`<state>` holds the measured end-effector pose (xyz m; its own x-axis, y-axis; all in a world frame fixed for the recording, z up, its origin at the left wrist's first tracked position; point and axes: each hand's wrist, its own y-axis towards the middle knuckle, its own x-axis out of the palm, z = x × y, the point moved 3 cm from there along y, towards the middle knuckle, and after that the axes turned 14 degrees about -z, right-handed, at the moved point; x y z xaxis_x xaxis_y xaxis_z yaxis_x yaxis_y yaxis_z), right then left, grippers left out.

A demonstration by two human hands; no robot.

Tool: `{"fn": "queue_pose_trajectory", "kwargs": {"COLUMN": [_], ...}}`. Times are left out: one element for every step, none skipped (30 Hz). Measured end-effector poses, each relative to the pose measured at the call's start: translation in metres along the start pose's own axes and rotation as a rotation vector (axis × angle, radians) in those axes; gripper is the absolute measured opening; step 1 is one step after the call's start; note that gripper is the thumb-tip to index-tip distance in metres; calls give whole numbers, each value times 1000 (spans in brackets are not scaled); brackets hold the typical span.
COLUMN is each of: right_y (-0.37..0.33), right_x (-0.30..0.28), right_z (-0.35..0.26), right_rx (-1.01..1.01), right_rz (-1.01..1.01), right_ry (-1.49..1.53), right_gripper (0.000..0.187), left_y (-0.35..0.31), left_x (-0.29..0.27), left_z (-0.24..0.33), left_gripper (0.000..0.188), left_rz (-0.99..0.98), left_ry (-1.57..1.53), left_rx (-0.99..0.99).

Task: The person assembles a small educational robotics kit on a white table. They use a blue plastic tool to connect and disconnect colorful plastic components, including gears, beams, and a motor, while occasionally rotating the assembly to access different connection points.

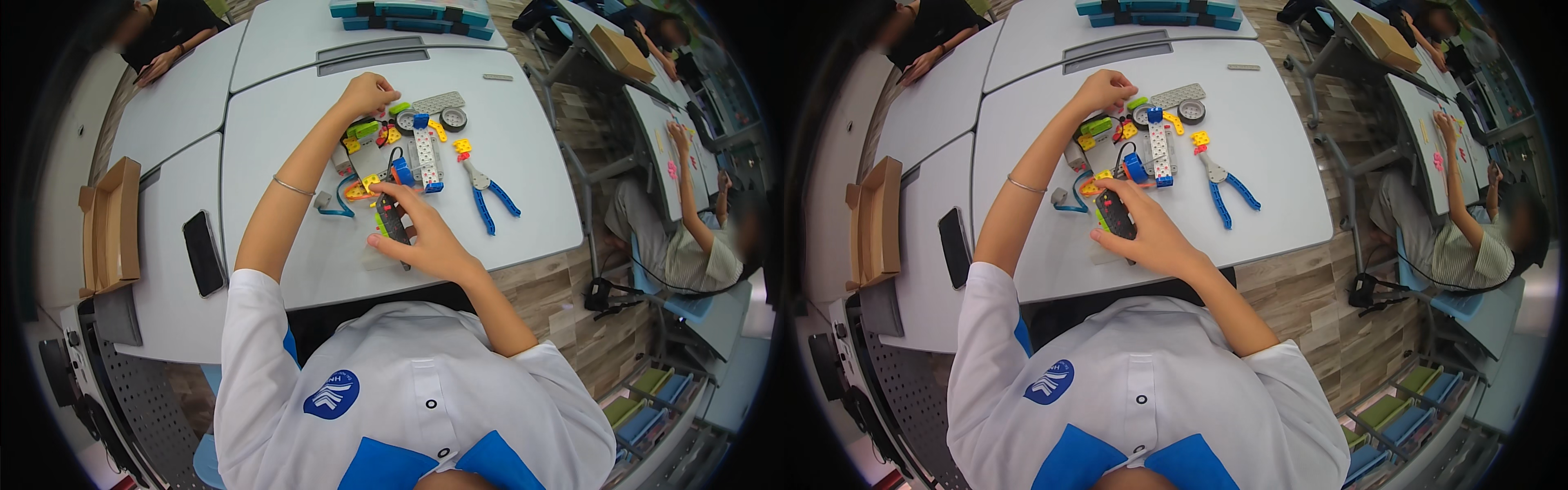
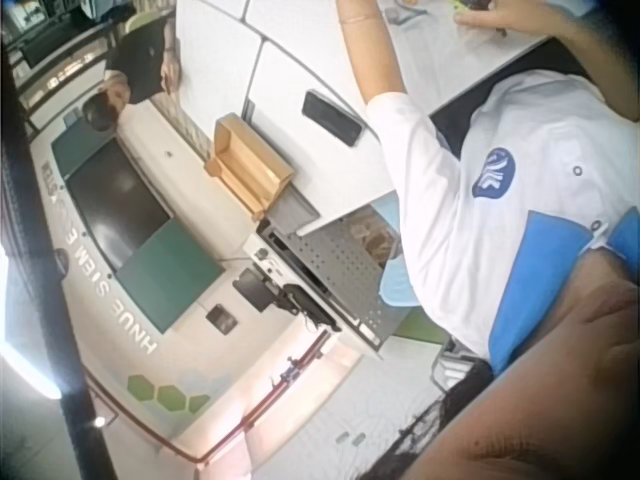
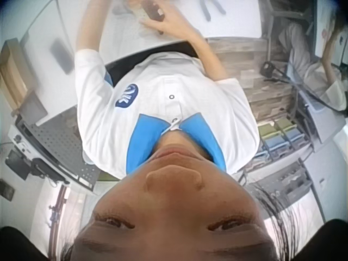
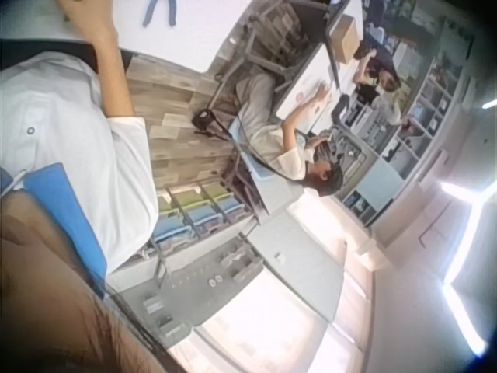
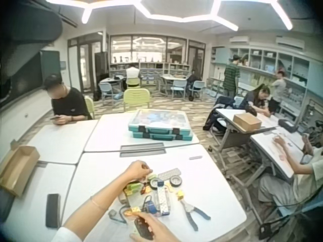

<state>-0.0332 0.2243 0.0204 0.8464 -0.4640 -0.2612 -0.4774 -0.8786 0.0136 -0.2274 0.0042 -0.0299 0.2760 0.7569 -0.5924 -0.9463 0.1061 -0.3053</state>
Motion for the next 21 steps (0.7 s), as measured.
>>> {"fn": "queue_pose_trajectory", "kwargs": {"right_y": [0,0,-1,-1,-1,-2,-2,-2,-3,-3,-4,-5,-6,-6,-6,-6,-5,-4,-4,-5,-6], "right_x": [-3,-6,-9,-12,-12,-14,-15,-16,-18,-20,-22,-25,-28,-30,-30,-33,-36,-39,-38,-35,-32], "right_z": [-2,-4,-8,-9,-9,-9,-10,-11,-10,-8,-6,-4,1,2,0,0,1,1,1,1,3], "right_rx": [0,22,39,56,52,46,40,33,39,44,49,27,3,-23,-45,-38,-32,-26,-1,-1,-3], "right_rz": [17,22,24,26,29,33,36,38,60,82,102,153,199,240,264,268,271,272,248,238,236], "right_ry": [-11,4,17,29,57,59,61,63,64,66,68,79,90,102,128,108,88,63,76,66,58], "right_gripper": [67,67,67,67,67,67,68,69,69,70,71,71,72,72,71,71,70,70,68,68,68], "left_y": [-1,-3,-4,-4,-5,-5,-5,-6,-10,-14,-20,-35,-57,-73,-82,-90,-96,-96,-96,-97,-101], "left_x": [0,1,0,-2,-2,-2,-3,-4,-5,-7,-8,-9,-10,-10,-9,-9,-10,-10,-9,-9,-8], "left_z": [4,6,6,5,4,3,1,-1,5,10,14,28,44,51,47,38,31,21,12,2,1], "left_gripper": [34,36,38,41,43,43,44,44,44,44,44,45,45,46,48,49,50,51,52,52,54], "left_rz": [-5,-10,-43,-78,-112,-91,-70,-48,19,86,154,148,144,146,197,247,297,220,142,65,-54], "left_ry": [26,52,93,134,175,165,155,145,173,201,228,158,87,16,131,247,364,333,302,268,151], "left_rx": [0,1,38,75,112,101,89,77,109,141,171,214,252,288,296,304,311,204,97,-9,61]}}
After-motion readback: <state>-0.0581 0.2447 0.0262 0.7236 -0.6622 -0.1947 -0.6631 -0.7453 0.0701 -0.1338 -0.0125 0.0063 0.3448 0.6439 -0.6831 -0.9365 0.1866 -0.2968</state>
